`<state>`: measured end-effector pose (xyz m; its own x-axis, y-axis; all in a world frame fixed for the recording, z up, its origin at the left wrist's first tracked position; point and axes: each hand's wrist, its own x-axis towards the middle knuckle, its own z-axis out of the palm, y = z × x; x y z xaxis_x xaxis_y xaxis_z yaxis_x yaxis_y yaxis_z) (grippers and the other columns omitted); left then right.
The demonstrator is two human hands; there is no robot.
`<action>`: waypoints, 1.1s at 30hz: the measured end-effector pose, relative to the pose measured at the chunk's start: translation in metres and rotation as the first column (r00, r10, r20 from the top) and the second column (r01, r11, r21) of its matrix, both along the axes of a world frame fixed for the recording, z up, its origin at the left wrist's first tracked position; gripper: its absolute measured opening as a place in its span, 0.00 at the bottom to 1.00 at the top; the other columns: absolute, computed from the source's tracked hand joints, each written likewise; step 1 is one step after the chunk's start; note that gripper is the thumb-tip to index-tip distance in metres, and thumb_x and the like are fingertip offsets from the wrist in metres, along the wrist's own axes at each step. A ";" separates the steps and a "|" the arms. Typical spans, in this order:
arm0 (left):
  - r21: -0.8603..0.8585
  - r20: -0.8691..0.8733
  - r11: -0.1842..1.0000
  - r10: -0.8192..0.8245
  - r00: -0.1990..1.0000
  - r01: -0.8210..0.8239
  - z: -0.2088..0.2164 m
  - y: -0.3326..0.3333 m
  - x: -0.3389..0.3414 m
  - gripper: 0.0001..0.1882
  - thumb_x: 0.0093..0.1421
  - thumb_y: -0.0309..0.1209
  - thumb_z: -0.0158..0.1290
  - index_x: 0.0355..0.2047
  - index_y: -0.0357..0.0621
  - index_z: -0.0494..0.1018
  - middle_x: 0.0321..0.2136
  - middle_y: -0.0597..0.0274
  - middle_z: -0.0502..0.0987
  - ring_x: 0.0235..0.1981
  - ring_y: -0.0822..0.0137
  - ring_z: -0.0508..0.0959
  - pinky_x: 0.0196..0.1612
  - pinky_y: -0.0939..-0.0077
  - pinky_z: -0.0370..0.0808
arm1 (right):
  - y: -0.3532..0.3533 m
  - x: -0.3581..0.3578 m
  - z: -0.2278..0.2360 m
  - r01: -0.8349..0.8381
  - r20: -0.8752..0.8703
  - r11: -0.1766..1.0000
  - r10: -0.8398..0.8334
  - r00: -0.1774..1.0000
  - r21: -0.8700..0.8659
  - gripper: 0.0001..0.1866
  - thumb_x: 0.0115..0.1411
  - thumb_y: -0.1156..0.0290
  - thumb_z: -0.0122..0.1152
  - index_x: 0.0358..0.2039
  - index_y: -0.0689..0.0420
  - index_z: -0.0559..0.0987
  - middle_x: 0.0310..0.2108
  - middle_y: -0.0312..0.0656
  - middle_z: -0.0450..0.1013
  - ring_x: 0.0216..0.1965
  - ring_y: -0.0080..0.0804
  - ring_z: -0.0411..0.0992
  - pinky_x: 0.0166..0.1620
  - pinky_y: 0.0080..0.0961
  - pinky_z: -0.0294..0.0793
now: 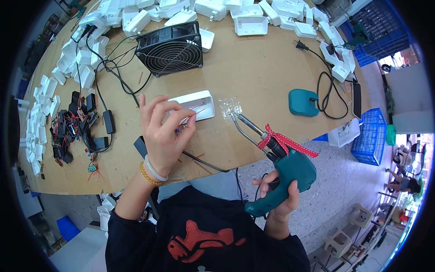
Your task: Applying hot glue to white plastic housings to assemble electrical or mechanical components.
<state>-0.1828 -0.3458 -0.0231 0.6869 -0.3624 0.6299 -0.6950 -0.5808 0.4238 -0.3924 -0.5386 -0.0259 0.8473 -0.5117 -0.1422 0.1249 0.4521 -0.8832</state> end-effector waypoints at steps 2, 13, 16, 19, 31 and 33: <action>-0.009 -0.002 0.999 0.034 0.999 -0.034 0.001 -0.002 0.000 0.07 0.47 0.27 0.64 0.27 0.50 0.78 0.37 0.67 0.76 0.50 0.57 0.75 0.67 0.40 0.55 | -0.001 0.001 -0.001 -0.008 0.007 1.000 0.008 1.000 -0.009 0.37 0.68 0.40 0.36 0.35 0.67 0.75 0.21 0.43 0.70 0.19 0.30 0.71 0.42 0.39 0.80; 0.140 0.011 0.990 0.032 0.999 -0.033 -0.014 -0.016 0.008 0.06 0.48 0.23 0.62 0.25 0.45 0.75 0.41 0.65 0.77 0.53 0.59 0.78 0.70 0.48 0.51 | 0.021 -0.006 -0.011 -0.150 -0.218 0.939 0.083 0.972 -0.310 0.40 0.60 0.44 0.59 0.58 0.69 0.67 0.43 0.49 0.75 0.38 0.34 0.76 0.45 0.30 0.77; 0.119 -0.010 0.992 0.033 0.999 -0.031 -0.013 -0.018 0.008 0.06 0.49 0.22 0.61 0.26 0.43 0.75 0.42 0.63 0.77 0.52 0.58 0.78 0.67 0.50 0.59 | 0.026 0.003 -0.034 -0.119 -0.098 0.722 0.072 0.993 -0.681 0.22 0.57 0.60 0.63 0.42 0.67 0.78 0.29 0.44 0.76 0.27 0.35 0.75 0.30 0.26 0.73; 0.001 -0.075 1.000 0.001 0.997 -0.001 -0.017 -0.018 0.008 0.06 0.49 0.21 0.61 0.28 0.40 0.76 0.42 0.61 0.77 0.52 0.56 0.78 0.61 0.51 0.68 | 0.035 0.015 -0.040 -0.101 -0.084 0.550 0.056 0.995 -0.829 0.19 0.55 0.61 0.63 0.36 0.67 0.80 0.25 0.45 0.74 0.22 0.40 0.73 0.25 0.29 0.70; 0.000 -0.066 0.999 -0.032 0.997 0.032 -0.022 -0.015 0.008 0.08 0.52 0.22 0.58 0.34 0.37 0.75 0.44 0.59 0.75 0.53 0.59 0.75 0.61 0.53 0.68 | 0.047 0.026 -0.039 -0.084 -0.126 0.566 -0.035 0.991 -0.820 0.16 0.55 0.63 0.64 0.35 0.65 0.80 0.24 0.46 0.72 0.21 0.40 0.71 0.25 0.30 0.68; -0.020 -0.087 0.999 -0.040 0.995 0.038 -0.024 -0.016 0.008 0.08 0.53 0.22 0.58 0.34 0.37 0.75 0.44 0.59 0.75 0.54 0.58 0.75 0.61 0.52 0.68 | 0.050 0.028 -0.036 -0.084 -0.139 0.579 -0.051 0.989 -0.811 0.15 0.55 0.64 0.64 0.35 0.65 0.80 0.25 0.46 0.73 0.22 0.40 0.72 0.26 0.30 0.69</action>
<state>-0.1751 -0.3618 -0.0471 0.7253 -0.3791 0.5747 -0.6768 -0.5459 0.4939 -0.3640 -0.4888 -0.0615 0.8638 -0.4548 0.2169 -0.0216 -0.4635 -0.8858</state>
